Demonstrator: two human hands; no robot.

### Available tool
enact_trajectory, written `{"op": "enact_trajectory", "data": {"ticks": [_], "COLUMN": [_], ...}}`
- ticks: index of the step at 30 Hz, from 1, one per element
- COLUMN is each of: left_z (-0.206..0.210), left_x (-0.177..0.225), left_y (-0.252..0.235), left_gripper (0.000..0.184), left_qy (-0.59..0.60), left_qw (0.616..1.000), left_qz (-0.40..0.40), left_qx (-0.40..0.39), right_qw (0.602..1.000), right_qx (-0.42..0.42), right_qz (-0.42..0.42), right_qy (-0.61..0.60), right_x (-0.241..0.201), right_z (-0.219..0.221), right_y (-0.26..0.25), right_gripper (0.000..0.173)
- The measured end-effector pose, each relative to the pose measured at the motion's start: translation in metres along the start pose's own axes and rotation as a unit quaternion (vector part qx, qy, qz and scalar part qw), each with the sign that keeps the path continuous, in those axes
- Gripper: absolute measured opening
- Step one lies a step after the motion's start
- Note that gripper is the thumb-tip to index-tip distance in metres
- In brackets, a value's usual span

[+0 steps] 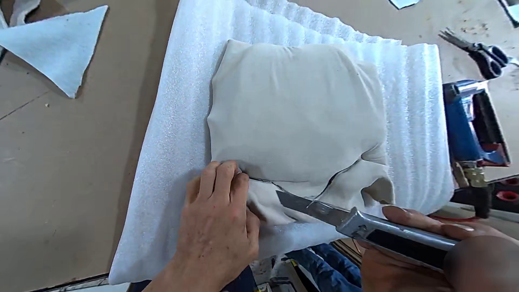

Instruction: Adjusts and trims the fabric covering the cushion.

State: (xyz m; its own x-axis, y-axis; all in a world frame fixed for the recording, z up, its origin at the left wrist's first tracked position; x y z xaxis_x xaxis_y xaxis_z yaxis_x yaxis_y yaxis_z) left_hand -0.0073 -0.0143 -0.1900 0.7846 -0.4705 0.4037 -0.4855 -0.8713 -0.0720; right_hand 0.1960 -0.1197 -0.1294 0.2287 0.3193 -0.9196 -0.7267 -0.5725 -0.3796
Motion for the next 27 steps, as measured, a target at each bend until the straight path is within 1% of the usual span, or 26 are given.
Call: {"op": "enact_trajectory", "data": {"ticks": [3,6,8,10,12,15,18,20,24,27], "left_z": [0.003,0.005,0.004,0.000,-0.003,-0.003,-0.006,-0.007,-0.004,-0.002], "left_x": [0.000,-0.002,-0.005,-0.012,-0.017,-0.013,-0.009,-0.009,-0.012,-0.016], "left_y": [0.003,0.002,0.001,0.003,0.003,-0.003,-0.011,-0.016,-0.018,-0.018], "left_gripper": [0.043,0.043,0.040,0.038,0.037,0.038,0.040,0.041,0.042,0.044], "left_qy": [-0.036,-0.034,-0.020,0.000,-0.005,-0.037,-0.063,-0.066,-0.059,-0.038], "left_qw": [0.999,0.999,0.998,0.996,0.994,0.990,0.984,0.982,0.981,0.978], "left_qz": [0.012,0.020,0.047,0.074,0.099,0.137,0.169,0.179,0.187,0.203], "left_qx": [0.002,0.001,0.025,0.044,0.045,0.020,0.001,-0.001,0.005,0.008], "right_qw": [0.999,0.997,0.997,0.997,0.999,0.998,0.993,0.989,0.984,0.981], "right_qx": [0.041,0.072,0.078,0.067,0.040,0.037,0.045,0.041,0.020,0.002], "right_qz": [0.002,0.008,0.018,0.022,0.032,0.047,0.089,0.116,0.138,0.165], "right_qy": [0.006,-0.009,-0.010,-0.009,-0.006,-0.028,-0.058,-0.081,-0.114,-0.105], "right_x": [-0.006,-0.015,-0.024,-0.032,-0.036,-0.032,-0.027,-0.026,-0.029,-0.042], "right_z": [-0.024,-0.047,-0.054,-0.053,-0.047,-0.038,-0.032,-0.030,-0.033,-0.042], "right_y": [-0.006,-0.010,-0.009,-0.004,0.005,0.018,0.028,0.031,0.033,0.039], "right_gripper": [0.015,0.015,0.014,0.015,0.016,0.017,0.017,0.018,0.023,0.031]}}
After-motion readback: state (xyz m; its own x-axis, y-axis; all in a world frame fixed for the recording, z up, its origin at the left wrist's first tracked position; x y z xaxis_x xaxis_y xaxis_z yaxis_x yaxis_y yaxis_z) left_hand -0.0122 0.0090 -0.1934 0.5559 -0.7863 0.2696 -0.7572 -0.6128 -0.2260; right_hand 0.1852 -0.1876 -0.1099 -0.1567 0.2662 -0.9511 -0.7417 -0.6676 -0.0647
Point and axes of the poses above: each hand's wrist, its own y-axis away from the middle knuckle, its own z-axis out of the palm, x = y × z, the point moved 6 cm from there along -y, towards the middle knuckle, and after that the axes turned 5 degrees about -z, right-handed, at the moved point
